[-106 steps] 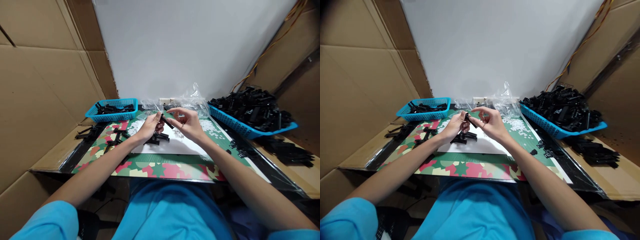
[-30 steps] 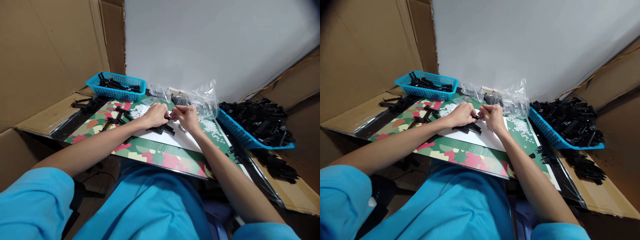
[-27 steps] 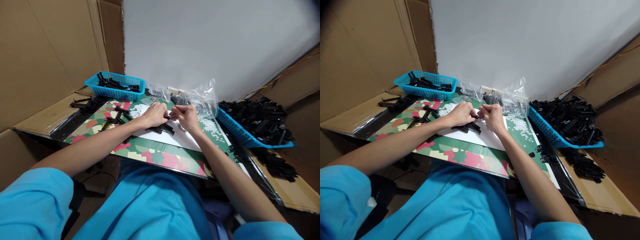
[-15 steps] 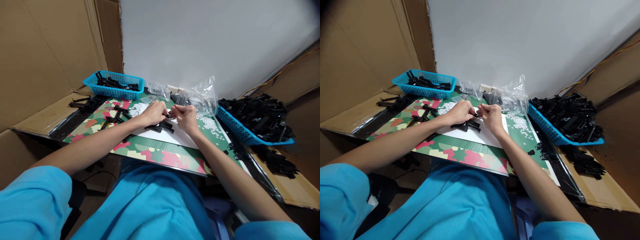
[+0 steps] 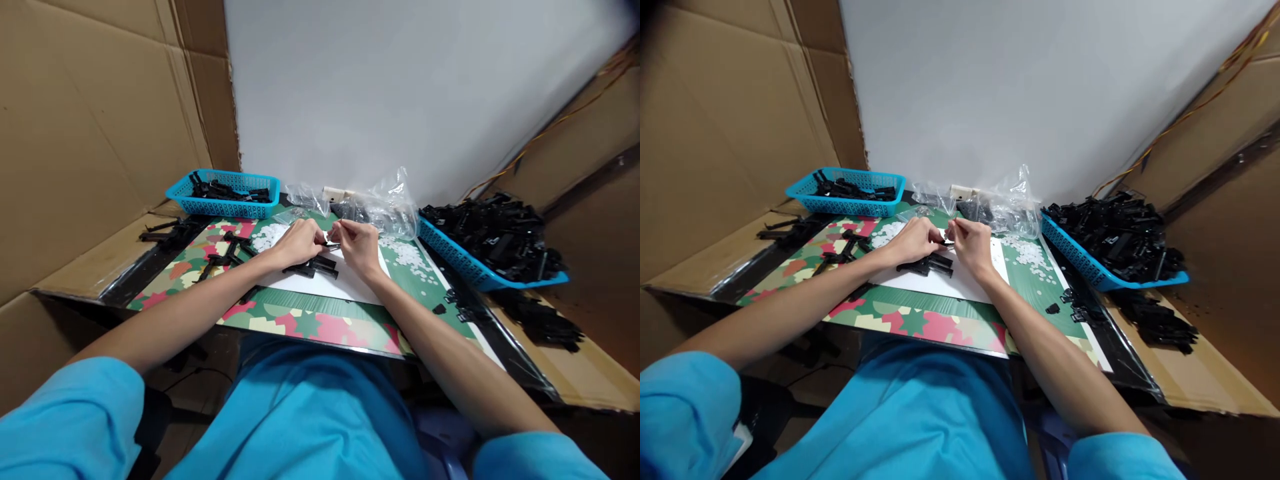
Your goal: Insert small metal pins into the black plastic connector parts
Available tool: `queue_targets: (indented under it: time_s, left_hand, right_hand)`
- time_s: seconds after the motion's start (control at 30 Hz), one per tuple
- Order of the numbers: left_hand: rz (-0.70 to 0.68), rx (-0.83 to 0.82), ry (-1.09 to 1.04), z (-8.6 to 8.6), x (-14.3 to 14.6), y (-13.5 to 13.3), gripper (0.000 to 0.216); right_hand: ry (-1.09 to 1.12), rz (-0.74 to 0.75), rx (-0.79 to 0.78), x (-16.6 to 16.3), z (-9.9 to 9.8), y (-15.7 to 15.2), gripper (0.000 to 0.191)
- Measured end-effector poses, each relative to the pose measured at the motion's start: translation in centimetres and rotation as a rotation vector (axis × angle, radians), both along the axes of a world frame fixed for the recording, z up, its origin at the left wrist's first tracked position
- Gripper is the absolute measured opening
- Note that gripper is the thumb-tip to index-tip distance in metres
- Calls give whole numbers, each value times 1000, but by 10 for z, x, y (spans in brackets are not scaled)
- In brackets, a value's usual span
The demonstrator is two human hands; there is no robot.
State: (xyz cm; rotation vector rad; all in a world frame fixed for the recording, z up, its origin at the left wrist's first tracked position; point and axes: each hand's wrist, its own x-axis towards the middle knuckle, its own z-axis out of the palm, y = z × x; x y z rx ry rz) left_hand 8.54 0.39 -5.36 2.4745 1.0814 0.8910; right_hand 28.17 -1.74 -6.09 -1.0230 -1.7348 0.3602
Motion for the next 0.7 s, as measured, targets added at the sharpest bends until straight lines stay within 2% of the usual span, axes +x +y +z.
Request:
queue_targets:
  time_s: [0.1, 0.17, 0.23, 0.3, 0.43, 0.57, 0.7]
  left_hand:
    - [57, 44, -80, 6, -5, 5, 15]
    - [109, 74, -157, 8, -11, 11, 14]
    - [174, 81, -222, 10, -19, 17, 18]
    - [234, 73, -257, 11, -26, 22, 21]
    - [297, 58, -281, 13, -36, 28, 22]
    - [317, 64, -312, 17, -42, 32, 17]
    - [317, 66, -355, 21, -47, 34, 18]
  right_hand:
    - [171, -17, 33, 6, 16, -5, 35]
    - [201, -37, 50, 13, 23, -6, 33]
    - [101, -33, 26, 20, 25, -5, 30]
    - [-90, 7, -36, 24, 25, 2, 27]
    - [-381, 11, -152, 27, 25, 25, 29]
    - [-508, 38, -264, 26, 28, 49, 21]
    - [-550, 132, -304, 6, 23, 65, 16]
